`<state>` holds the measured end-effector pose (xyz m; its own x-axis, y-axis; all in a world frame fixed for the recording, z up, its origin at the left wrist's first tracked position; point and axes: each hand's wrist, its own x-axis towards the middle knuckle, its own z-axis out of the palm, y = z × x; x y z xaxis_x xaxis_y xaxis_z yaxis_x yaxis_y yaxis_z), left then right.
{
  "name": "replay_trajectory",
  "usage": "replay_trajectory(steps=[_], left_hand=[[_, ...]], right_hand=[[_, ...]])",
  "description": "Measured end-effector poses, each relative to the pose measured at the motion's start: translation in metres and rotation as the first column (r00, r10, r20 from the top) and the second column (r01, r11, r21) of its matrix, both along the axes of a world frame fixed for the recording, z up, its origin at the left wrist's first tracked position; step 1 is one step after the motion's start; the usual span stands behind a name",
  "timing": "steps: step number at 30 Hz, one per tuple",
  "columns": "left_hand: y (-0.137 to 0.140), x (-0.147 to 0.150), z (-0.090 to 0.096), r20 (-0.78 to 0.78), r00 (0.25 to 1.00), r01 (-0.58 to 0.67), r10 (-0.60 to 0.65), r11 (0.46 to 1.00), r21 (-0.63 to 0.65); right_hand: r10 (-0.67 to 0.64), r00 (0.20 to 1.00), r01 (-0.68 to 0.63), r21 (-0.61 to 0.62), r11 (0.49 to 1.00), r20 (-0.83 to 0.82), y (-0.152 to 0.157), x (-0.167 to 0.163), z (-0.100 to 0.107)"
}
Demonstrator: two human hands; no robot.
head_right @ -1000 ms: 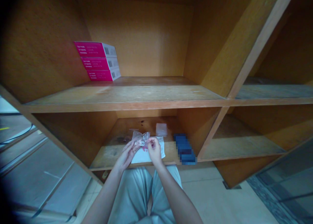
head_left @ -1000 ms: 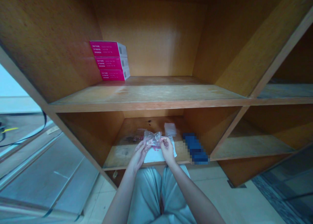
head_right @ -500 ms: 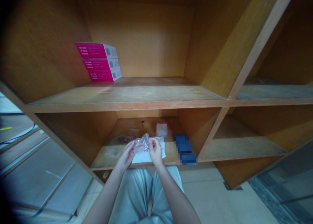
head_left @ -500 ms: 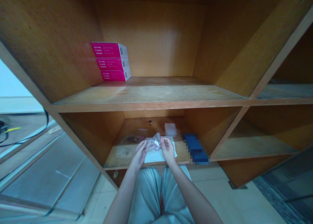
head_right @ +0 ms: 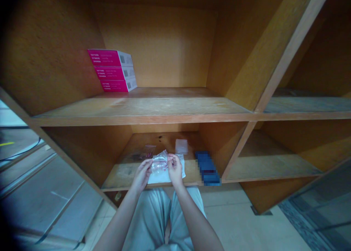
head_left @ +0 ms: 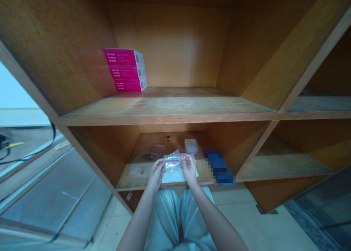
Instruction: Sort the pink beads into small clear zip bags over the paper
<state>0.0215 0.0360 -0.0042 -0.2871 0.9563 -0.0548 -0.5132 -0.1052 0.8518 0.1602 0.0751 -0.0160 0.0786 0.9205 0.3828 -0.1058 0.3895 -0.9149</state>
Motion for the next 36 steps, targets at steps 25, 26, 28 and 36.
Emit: replay_trajectory(steps=[25, 26, 28, 36], left_hand=[[-0.003, 0.000, 0.004, -0.053, 0.992, 0.113, -0.113, 0.994, -0.014], [-0.003, 0.000, 0.004, -0.049, 0.992, 0.118, -0.119, 0.993, -0.008], [-0.003, 0.000, 0.004, -0.055, 0.991, 0.126, -0.126, 0.992, -0.002], [-0.002, 0.004, 0.004, -0.157, 0.980, 0.115, -0.118, 0.993, -0.024]], right_hand=[[0.128, 0.992, -0.128, -0.041, 0.991, 0.009, -0.002, 0.000, 0.005], [0.124, 0.992, -0.123, -0.039, 0.992, 0.022, -0.002, 0.000, 0.005], [0.114, 0.993, -0.113, -0.033, 0.993, 0.039, -0.001, 0.000, 0.004], [0.132, 0.990, -0.130, -0.031, 0.991, 0.056, -0.004, 0.002, 0.005]])
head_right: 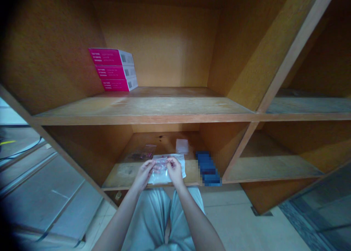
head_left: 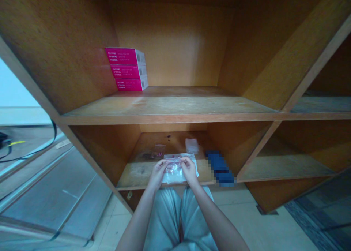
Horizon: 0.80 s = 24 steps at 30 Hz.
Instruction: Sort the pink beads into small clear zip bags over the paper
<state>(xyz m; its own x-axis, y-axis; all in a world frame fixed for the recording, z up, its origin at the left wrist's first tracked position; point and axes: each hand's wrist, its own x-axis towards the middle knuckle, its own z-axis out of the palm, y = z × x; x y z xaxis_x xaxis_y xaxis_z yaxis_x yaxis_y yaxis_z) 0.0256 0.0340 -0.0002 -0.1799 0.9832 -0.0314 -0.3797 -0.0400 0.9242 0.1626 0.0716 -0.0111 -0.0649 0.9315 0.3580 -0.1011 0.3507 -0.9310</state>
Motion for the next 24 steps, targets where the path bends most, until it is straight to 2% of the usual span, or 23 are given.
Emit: replay_trajectory(steps=[8, 17, 24], left_hand=[[-0.005, 0.001, 0.009, 0.008, 1.000, 0.020, -0.020, 1.000, -0.020], [-0.001, -0.003, -0.002, 0.093, 0.995, 0.018, -0.021, 0.999, 0.036], [-0.004, -0.002, 0.002, -0.160, 0.981, 0.118, -0.111, 0.992, 0.038]], right_hand=[[0.037, 0.999, -0.036, 0.050, 0.998, -0.016, -0.002, -0.001, 0.002], [0.059, 0.998, -0.060, 0.051, 0.997, 0.029, -0.002, 0.000, 0.001], [0.073, 0.995, -0.078, 0.068, 0.995, 0.070, -0.005, 0.000, 0.007]])
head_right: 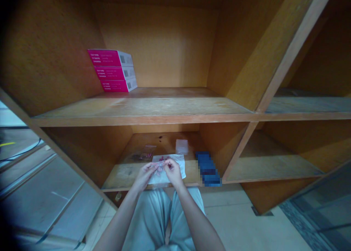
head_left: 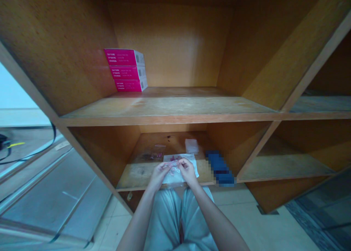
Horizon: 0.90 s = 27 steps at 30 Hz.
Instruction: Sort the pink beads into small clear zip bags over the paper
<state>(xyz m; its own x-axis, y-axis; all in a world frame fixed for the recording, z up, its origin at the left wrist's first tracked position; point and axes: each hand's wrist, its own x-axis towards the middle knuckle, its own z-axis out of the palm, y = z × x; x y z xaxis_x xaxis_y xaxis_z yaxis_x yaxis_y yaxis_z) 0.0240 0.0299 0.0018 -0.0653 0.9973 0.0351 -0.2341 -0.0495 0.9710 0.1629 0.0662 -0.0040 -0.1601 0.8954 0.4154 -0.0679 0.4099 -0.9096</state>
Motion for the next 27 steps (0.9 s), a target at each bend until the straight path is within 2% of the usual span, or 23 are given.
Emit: replay_trajectory(steps=[11, 27], left_hand=[[-0.0010, 0.0021, 0.0023, -0.009, 0.999, -0.050, 0.051, 0.999, 0.015], [-0.0006, 0.0014, -0.0002, -0.051, 0.991, -0.121, 0.120, 0.993, -0.012]], right_hand=[[0.022, 0.996, -0.028, 0.065, 0.997, 0.083, -0.0007, -0.0034, -0.0024], [0.053, 0.988, -0.061, 0.052, 0.997, 0.145, 0.0000, -0.0043, -0.0041]])
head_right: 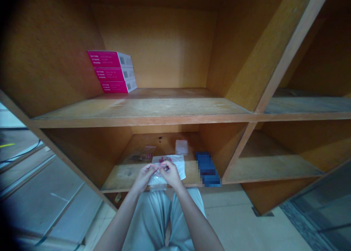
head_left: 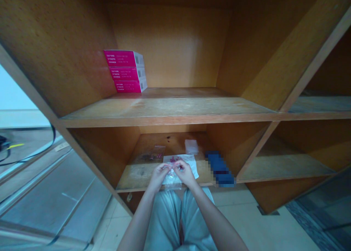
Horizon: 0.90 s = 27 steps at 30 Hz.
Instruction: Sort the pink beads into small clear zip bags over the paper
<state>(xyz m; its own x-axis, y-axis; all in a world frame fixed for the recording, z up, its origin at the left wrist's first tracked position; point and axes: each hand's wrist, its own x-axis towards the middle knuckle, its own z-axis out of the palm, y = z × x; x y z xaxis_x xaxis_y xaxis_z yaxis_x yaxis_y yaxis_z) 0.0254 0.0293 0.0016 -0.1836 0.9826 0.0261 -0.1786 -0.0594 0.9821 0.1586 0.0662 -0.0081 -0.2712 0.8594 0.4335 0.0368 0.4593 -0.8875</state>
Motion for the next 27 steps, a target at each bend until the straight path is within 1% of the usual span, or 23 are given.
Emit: replay_trajectory(steps=[5, 15, 21, 27], left_hand=[[0.001, -0.001, -0.001, -0.023, 1.000, 0.019, -0.019, 1.000, 0.002], [0.005, -0.003, -0.011, -0.029, 0.997, 0.076, -0.076, 0.997, 0.002], [0.005, -0.001, -0.010, 0.009, 0.994, 0.111, -0.111, 0.994, -0.008], [0.005, -0.001, -0.009, 0.003, 0.995, 0.101, -0.101, 0.995, 0.003]], right_hand=[[-0.013, 1.000, 0.013, 0.012, 1.000, 0.002, -0.001, 0.000, 0.001], [0.005, 0.999, -0.004, -0.031, 1.000, 0.033, -0.004, 0.001, 0.006], [0.011, 1.000, -0.011, -0.038, 0.999, 0.013, -0.003, 0.001, 0.003], [0.014, 1.000, -0.014, -0.039, 0.999, 0.004, -0.003, 0.001, 0.005]])
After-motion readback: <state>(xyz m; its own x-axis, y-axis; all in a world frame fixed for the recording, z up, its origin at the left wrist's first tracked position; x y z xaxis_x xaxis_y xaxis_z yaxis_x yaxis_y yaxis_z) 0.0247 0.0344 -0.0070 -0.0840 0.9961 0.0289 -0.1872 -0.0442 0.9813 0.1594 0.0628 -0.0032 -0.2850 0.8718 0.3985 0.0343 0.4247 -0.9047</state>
